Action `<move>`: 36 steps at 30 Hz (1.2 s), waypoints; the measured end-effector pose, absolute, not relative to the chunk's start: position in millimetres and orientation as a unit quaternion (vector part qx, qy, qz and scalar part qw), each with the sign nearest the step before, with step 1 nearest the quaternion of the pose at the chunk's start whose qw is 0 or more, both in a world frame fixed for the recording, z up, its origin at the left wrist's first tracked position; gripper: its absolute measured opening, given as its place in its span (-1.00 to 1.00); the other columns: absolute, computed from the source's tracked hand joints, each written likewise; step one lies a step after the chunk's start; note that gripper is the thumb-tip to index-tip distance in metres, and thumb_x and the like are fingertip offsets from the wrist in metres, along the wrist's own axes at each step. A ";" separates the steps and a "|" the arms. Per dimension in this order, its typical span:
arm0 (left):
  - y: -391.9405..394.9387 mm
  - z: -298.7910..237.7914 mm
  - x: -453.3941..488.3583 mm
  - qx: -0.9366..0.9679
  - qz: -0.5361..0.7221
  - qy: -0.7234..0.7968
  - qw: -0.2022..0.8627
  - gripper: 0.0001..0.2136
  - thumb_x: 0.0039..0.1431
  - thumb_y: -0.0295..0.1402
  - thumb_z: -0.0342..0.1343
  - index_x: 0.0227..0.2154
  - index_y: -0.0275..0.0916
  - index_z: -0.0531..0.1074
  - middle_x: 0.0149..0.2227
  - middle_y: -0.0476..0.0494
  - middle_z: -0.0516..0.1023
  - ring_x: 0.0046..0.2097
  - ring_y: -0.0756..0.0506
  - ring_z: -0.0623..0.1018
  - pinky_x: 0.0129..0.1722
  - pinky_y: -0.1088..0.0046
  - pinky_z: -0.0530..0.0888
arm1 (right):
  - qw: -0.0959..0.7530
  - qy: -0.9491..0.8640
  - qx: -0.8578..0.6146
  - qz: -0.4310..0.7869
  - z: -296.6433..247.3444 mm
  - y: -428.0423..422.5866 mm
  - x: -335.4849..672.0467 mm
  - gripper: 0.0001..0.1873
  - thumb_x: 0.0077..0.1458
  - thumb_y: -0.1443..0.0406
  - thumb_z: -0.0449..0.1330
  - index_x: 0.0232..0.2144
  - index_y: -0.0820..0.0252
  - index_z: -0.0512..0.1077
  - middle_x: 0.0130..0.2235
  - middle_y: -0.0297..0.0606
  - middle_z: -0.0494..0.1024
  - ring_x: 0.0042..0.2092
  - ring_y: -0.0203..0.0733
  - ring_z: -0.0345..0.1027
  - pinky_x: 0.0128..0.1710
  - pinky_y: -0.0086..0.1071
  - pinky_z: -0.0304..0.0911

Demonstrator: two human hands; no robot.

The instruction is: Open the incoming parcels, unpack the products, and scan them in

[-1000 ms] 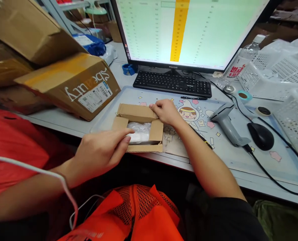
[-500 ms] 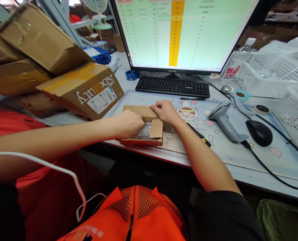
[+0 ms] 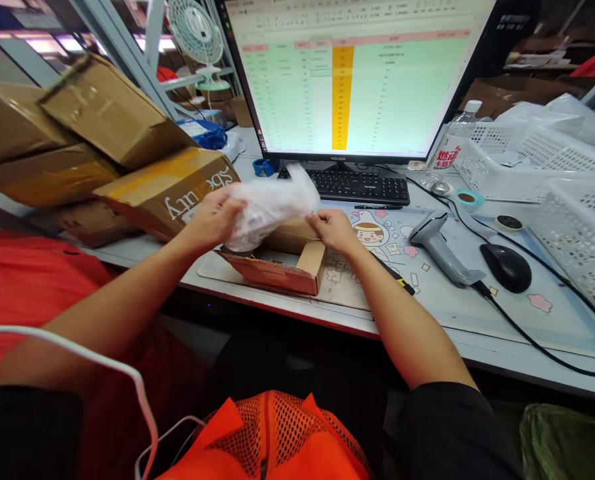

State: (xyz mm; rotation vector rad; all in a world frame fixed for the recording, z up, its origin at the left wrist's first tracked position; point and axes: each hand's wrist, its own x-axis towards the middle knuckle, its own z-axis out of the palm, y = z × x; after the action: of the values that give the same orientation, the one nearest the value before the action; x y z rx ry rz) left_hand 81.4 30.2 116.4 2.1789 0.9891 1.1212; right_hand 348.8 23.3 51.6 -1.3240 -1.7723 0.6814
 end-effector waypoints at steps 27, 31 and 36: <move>38.7 115.1 144.5 0.471 0.758 0.231 0.389 -0.52 0.21 0.12 0.34 -0.09 -0.17 0.45 -0.07 -0.13 0.63 -0.01 -0.13 0.63 0.05 0.40 0.55 | 0.543 -0.690 -0.414 0.240 120.5 -19.8 352.1 -0.39 0.17 -0.17 0.34 0.05 0.11 0.55 -0.10 -0.14 0.65 -0.13 -0.05 0.52 -0.07 -0.18 0.45; 34.0 125.9 155.4 0.580 0.738 0.280 0.201 -0.56 0.30 0.10 0.28 -0.11 -0.15 0.35 -0.14 -0.08 0.55 -0.12 -0.09 0.59 -0.05 0.40 0.52 | 0.519 -0.677 -0.354 0.384 131.4 -22.4 325.4 -0.49 0.05 -0.09 0.46 -0.14 0.14 0.59 -0.21 -0.23 0.64 -0.22 -0.13 0.47 -0.15 -0.26 0.42; 58.4 132.1 150.5 0.596 0.686 0.410 0.079 -0.69 0.35 -0.10 0.26 -0.31 -0.15 0.29 -0.40 0.00 0.40 -0.30 -0.10 0.50 -0.19 0.36 0.46 | 0.654 -0.575 -0.335 0.360 132.1 -7.8 335.0 -0.74 0.04 0.09 0.42 -0.42 0.12 0.53 -0.38 -0.37 0.52 -0.34 -0.28 0.31 -0.25 -0.38 0.28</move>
State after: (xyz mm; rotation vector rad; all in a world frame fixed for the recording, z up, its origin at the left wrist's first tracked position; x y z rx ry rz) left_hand 150.5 58.4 132.1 1.7834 1.2288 2.0532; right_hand 335.0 -7.8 132.1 -0.7599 -1.3042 0.8170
